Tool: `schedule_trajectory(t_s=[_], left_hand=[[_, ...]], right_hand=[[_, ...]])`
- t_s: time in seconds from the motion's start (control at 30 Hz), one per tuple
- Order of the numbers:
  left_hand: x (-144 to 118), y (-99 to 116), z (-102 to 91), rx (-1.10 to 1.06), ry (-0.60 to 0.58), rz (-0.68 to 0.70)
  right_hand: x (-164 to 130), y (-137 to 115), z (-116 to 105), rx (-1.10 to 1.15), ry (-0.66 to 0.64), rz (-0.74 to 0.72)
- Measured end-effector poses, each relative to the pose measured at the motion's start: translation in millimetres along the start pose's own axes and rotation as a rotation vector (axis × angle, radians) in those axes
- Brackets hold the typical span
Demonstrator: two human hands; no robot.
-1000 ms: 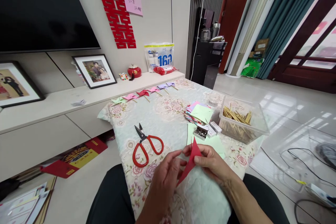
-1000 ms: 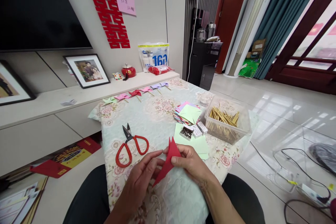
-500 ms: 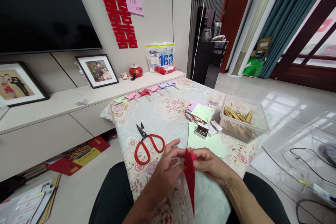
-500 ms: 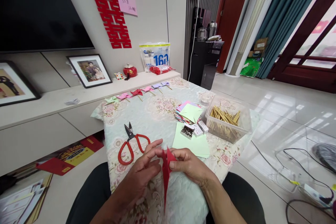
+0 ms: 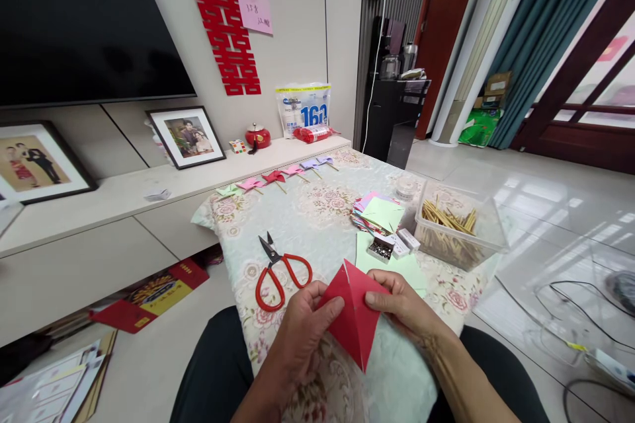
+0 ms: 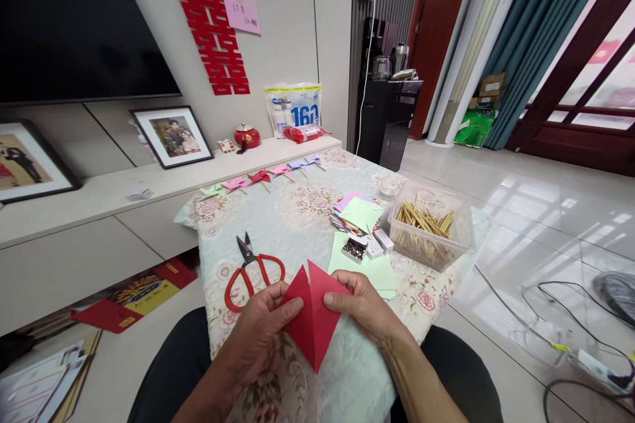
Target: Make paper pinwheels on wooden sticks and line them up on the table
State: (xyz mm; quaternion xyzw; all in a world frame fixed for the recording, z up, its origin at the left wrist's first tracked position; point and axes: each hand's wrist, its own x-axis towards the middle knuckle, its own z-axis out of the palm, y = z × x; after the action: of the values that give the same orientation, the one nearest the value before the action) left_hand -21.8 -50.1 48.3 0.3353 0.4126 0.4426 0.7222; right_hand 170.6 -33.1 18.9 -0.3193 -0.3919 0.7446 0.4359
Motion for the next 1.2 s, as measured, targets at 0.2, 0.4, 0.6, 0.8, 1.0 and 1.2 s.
schedule_trajectory(t_s=[0.2, 0.4, 0.6, 0.8, 1.0, 1.2], left_hand=[[3, -4, -3.3, -0.021, 0.040, 0.008], [7, -9, -2.9, -0.292, 0.115, 0.019], [8, -13, 2.1, -0.517, 0.106, -0.063], [5, -29, 18.2, -0.404, 0.050, 0.134], [12, -43, 23.6, -0.247, 0.199, 0.222], [15, -22, 6.3, -0.114, 0.038, 0.119]], right_hand=[[3, 0, 2, -0.060, 0.031, -0.045], [7, 2, 3, -0.038, 0.139, -0.076], [14, 6, 3, -0.002, 0.259, -0.161], [21, 13, 8, 0.020, 0.364, -0.260], [20, 18, 12, 0.030, 0.321, -0.263], [7, 1, 2, 0.031, 0.194, -0.205]])
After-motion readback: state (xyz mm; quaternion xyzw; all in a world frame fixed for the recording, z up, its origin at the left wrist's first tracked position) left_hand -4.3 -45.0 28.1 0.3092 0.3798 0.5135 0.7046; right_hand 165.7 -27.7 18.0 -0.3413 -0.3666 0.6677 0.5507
